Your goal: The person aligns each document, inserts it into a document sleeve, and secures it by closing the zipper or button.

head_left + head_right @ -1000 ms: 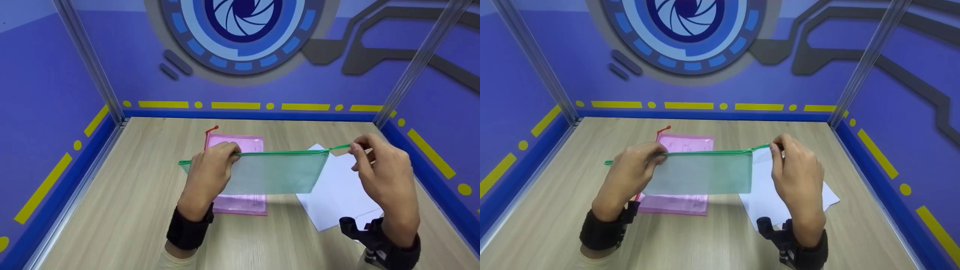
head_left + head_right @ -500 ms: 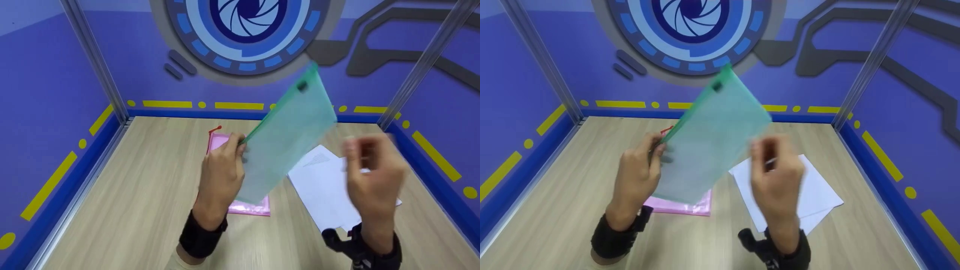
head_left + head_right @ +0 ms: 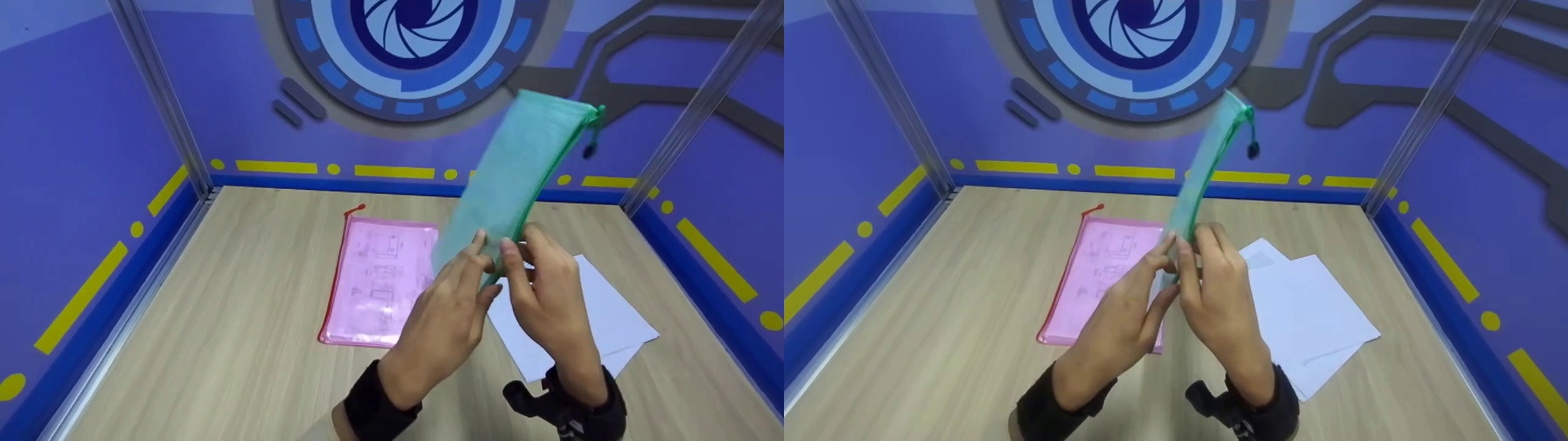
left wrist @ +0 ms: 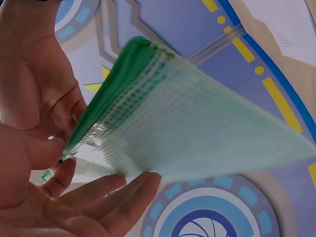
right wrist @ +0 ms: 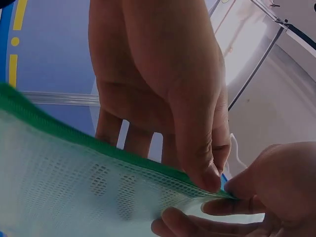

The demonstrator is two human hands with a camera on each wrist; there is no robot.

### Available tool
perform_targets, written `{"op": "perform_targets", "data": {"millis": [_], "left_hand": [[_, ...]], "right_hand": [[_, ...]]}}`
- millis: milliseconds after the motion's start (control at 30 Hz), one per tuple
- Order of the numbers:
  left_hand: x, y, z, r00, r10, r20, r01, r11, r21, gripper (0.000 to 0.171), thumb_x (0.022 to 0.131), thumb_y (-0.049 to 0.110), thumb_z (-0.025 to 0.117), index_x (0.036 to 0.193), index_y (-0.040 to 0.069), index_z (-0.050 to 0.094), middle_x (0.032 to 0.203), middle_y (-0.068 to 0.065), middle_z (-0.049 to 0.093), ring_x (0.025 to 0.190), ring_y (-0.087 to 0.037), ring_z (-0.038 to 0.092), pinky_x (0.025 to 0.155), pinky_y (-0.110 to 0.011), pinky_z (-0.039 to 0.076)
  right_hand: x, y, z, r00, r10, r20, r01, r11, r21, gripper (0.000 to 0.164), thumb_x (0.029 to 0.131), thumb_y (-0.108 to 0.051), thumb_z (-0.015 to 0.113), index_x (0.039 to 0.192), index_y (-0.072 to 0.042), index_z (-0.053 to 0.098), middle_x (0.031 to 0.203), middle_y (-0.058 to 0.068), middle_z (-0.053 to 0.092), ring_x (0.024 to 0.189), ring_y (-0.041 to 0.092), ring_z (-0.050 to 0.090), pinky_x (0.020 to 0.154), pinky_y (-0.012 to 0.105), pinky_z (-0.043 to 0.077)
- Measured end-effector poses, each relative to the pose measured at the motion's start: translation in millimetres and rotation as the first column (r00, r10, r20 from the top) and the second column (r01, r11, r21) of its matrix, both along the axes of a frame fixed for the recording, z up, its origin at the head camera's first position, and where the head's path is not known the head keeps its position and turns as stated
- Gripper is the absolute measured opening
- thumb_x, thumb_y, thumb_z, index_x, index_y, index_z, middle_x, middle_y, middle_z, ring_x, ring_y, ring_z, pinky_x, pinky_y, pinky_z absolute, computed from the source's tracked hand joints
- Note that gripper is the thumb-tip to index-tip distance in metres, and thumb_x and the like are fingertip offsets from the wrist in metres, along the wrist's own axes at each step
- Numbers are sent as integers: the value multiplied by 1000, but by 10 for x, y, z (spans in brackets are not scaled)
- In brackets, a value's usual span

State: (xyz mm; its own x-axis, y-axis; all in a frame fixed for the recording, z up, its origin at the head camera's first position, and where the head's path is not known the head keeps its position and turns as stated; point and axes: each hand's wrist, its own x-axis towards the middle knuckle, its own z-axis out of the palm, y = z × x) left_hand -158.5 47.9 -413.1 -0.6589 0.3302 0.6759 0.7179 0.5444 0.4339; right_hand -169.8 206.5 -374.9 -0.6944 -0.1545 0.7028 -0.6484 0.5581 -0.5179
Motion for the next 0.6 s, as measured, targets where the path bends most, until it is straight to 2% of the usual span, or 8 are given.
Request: {"op": "perform_targets", "data": {"millis": [100,167,267,400,467,600], "left_hand": [[-5,-16,22,999,47,-22,-47,999,-3,29,111,32,55,125,7,57,162,-17,44,138,-26,57,101,-33,55],[-7,-31,34,996,89,-23,-89,996,-14,31,109,37,59,122,8,58,159,-17,46,131,-26,62,93,-32,59],[-7,-41,37,992,128,-17,-128,991,-30,37,105,42,65,121,10,57,154,-18,47,112,-23,70,80,-29,61],[-3,-40,30,991,132,-4,-132,990,-41,49,99,48,74,122,10,56,153,-16,45,90,-17,68,70,-27,59],[-2,-48,27,992,129,11,-128,991,-47,53,98,49,75,127,9,56,153,-15,44,85,-16,68,68,-27,59],[0,-88,10,994,69,84,-67,997,-27,51,103,43,71,139,10,56,158,-15,39,92,-16,72,75,-25,60]], "right_hand": [[18,20,33,998,62,-15,-62,998,-14,20,108,1,56,123,8,65,111,17,71,102,31,76,73,19,58],[35,24,52,996,84,-25,-84,996,-16,19,106,3,58,122,6,67,110,14,73,99,28,76,73,19,58],[57,6,71,996,71,-60,-72,997,-11,18,102,4,65,118,2,72,105,8,75,96,23,77,72,19,58],[72,-42,69,995,23,-102,-25,1000,-10,10,98,1,72,106,-4,77,98,3,75,92,18,77,70,18,58],[70,-72,50,994,18,-104,-20,1000,-14,7,97,0,75,100,-5,76,96,2,74,89,16,76,69,17,57],[59,-117,-13,995,30,-97,-31,999,-12,8,95,1,76,93,-6,73,95,2,70,84,13,71,69,17,57]]}}
